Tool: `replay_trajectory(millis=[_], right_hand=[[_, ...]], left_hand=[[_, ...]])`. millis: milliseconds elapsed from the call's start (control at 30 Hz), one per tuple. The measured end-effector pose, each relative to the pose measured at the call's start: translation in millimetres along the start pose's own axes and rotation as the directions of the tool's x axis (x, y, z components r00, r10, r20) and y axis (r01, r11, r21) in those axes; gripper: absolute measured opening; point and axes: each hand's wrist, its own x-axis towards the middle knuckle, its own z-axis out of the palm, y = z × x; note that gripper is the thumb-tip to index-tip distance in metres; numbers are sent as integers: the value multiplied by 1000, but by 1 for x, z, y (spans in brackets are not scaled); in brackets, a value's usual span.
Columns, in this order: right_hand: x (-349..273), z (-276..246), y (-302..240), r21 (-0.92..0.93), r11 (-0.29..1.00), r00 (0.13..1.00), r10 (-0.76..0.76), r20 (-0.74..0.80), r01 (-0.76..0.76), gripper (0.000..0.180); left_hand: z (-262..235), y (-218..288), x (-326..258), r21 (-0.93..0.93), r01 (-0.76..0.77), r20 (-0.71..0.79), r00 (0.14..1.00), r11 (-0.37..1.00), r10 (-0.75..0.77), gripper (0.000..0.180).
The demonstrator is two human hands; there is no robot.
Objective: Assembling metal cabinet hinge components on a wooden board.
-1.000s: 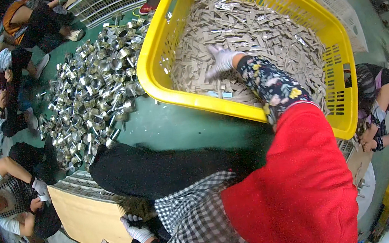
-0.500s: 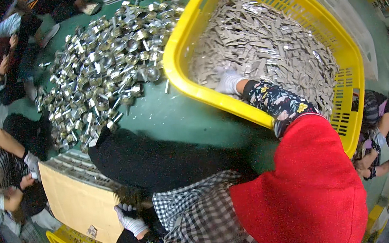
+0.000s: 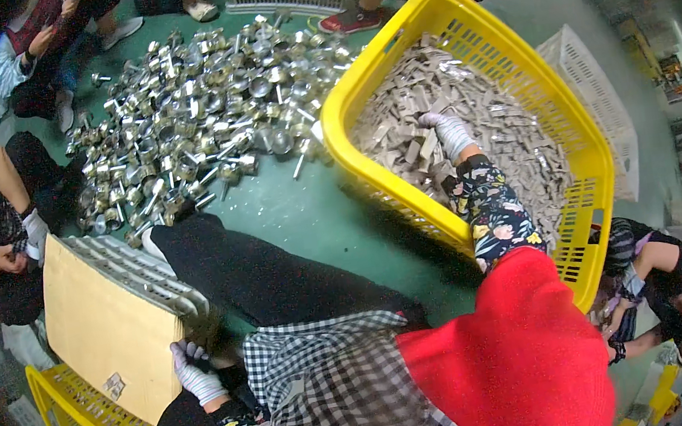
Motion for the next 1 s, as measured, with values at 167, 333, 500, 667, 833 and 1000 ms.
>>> replay_trajectory(millis=[167, 333, 500, 667, 833, 1000], right_hand=[[-9, -14, -77, 437, 888, 976, -199, 83, 144, 20], [-73, 88, -171, 659, 712, 783, -546, 299, 244, 22], [-192, 236, -178, 641, 643, 359, -531, 768, -419, 30], [-313, 395, -135, 180, 680, -100, -351, 931, -711, 26], [-370, 486, -88, 32, 949, 88, -4, 996, -315, 19], [-365, 525, -60, -94, 995, 217, 86, 972, 27, 23]], left_hand=[[10, -3, -1, -38, -3, 35, 999, 999, 4, 27], [11, -4, -1, -21, -75, -37, 997, 997, 74, 32], [23, -8, -1, 14, -125, -66, 990, 992, 126, 32], [28, -18, -17, 283, -236, -153, 946, 929, 287, 26], [50, -126, 52, 473, -511, -90, 783, 718, 616, 29], [82, -156, 69, -7, -442, -184, 882, 897, 433, 34]])
